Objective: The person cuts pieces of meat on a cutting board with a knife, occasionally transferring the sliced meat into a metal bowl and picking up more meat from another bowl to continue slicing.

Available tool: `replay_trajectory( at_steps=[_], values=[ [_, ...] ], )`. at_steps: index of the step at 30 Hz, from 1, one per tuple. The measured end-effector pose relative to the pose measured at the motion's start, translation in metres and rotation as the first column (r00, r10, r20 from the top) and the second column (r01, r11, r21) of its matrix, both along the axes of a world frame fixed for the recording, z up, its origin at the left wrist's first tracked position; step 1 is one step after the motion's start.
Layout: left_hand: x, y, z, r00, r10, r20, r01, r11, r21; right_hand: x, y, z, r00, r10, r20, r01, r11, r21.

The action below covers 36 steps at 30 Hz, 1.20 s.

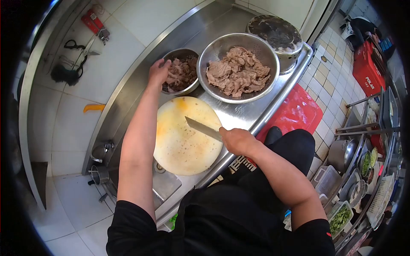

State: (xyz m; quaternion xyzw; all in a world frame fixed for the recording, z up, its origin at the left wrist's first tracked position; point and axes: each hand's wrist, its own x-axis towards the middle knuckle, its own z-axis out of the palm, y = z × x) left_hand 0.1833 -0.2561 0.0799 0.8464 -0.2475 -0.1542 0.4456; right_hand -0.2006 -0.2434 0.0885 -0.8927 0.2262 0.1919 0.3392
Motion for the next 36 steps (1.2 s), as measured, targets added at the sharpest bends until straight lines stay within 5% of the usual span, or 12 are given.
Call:
replay_trajectory(
  at_steps=[4, 11, 16, 18, 19, 21, 29, 32, 34, 36],
  values=[
    [-0.015, -0.046, 0.0, 0.997, 0.011, 0.075, -0.011, 1.0, 0.005, -0.005, -0.008, 0.0, 1.0, 0.006, 0.009, -0.006, 1.0, 0.03],
    [-0.103, -0.133, -0.003, 0.886, -0.456, 0.085, 0.459, 0.888, -0.026, -0.01, -0.016, 0.0, 1.0, 0.016, 0.022, -0.017, 0.999, 0.043],
    [-0.168, -0.178, -0.024, 0.643, -0.698, 0.313, 0.672, 0.711, 0.205, -0.009, -0.018, 0.004, 0.999, 0.042, 0.023, -0.043, 0.997, 0.067],
    [-0.183, -0.187, -0.04, 0.323, -0.8, 0.505, 0.772, 0.531, 0.348, -0.009, -0.018, 0.004, 0.998, 0.055, 0.024, -0.057, 0.995, 0.08],
    [-0.189, -0.191, -0.044, 0.323, -0.799, 0.507, 0.773, 0.532, 0.346, -0.008, -0.019, 0.005, 0.998, 0.054, 0.022, -0.056, 0.995, 0.077],
    [-0.198, -0.196, -0.045, 0.134, -0.931, 0.341, 0.676, 0.337, 0.655, -0.009, -0.019, 0.007, 0.998, 0.055, 0.016, -0.056, 0.995, 0.084],
    [-0.162, -0.209, -0.05, 0.232, -0.909, 0.346, 0.765, 0.39, 0.512, -0.013, -0.022, 0.008, 0.998, 0.033, 0.05, -0.038, 0.995, 0.093],
    [-0.151, -0.198, -0.033, 0.383, -0.854, 0.352, 0.795, 0.499, 0.346, -0.011, -0.021, 0.009, 0.998, 0.043, 0.041, -0.046, 0.995, 0.09],
    [-0.152, -0.188, -0.007, 0.58, -0.808, 0.105, 0.756, 0.582, 0.3, -0.01, -0.02, 0.007, 0.998, 0.046, 0.047, -0.049, 0.997, 0.068],
    [-0.137, -0.184, -0.011, 0.638, -0.769, 0.03, 0.754, 0.632, 0.177, -0.009, -0.018, 0.005, 0.998, 0.051, 0.034, -0.053, 0.997, 0.058]
  ],
)
